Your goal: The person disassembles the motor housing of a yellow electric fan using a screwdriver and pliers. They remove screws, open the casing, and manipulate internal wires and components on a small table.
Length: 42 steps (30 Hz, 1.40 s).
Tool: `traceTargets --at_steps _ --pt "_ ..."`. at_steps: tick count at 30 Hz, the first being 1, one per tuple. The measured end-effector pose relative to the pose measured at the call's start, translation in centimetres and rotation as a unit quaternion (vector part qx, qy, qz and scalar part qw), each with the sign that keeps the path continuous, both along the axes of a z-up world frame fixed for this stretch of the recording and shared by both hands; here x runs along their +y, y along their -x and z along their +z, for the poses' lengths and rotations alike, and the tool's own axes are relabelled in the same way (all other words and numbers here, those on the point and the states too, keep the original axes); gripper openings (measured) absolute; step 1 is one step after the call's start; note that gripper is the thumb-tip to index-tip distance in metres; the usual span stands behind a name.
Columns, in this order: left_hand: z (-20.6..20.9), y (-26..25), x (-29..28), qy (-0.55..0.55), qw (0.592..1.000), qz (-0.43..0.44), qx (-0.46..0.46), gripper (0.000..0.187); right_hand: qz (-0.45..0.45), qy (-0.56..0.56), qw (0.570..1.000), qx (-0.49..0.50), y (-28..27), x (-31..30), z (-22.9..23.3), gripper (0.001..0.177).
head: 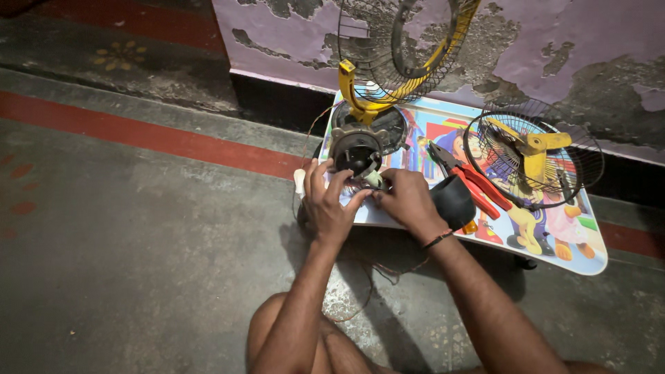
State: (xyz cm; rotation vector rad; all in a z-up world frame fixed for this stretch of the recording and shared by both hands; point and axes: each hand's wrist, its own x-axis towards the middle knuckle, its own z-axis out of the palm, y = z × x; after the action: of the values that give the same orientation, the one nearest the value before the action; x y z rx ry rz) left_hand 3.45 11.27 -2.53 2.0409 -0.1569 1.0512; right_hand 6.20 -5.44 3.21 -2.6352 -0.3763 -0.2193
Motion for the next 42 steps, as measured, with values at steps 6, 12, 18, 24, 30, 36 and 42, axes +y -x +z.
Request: traceTargets --at_steps 6,12,18,24,30,36,42 --pt "0.3 -0.5 0.3 -0.001 0.999 -0.036 0.013 0.047 0.005 -0.030 1.000 -0.002 -0.6 -0.5 0.0 0.035" --pt "0.6 -1.3 0.5 -0.039 0.997 -0.053 0.043 0.028 -0.017 0.008 1.000 0.007 -1.2 -0.8 -0.3 0.034" --pt "1.1 -1.9 -0.1 -0.020 0.999 -0.048 0.017 0.026 -0.009 0.022 1.000 -0.020 -1.3 -1.1 0.0 0.036" --pt "0.9 -2.5 -0.2 -0.015 0.999 -0.045 -0.016 0.026 -0.017 -0.111 0.991 0.071 -1.2 -1.0 0.5 0.032" --pt "0.3 -2.5 -0.1 -0.006 0.998 -0.059 -0.015 0.023 -0.014 -0.112 0.991 0.072 -1.4 -0.8 0.4 0.029" --pt "0.6 -2.3 0.7 -0.008 0.995 -0.093 -0.029 0.025 -0.006 -0.160 0.987 0.028 -1.6 -0.8 -0.1 0.034" --pt "0.9 -2.1 0.4 -0.029 0.997 -0.072 0.006 0.034 -0.007 -0.104 0.995 -0.002 -1.0 -0.5 0.5 0.032"
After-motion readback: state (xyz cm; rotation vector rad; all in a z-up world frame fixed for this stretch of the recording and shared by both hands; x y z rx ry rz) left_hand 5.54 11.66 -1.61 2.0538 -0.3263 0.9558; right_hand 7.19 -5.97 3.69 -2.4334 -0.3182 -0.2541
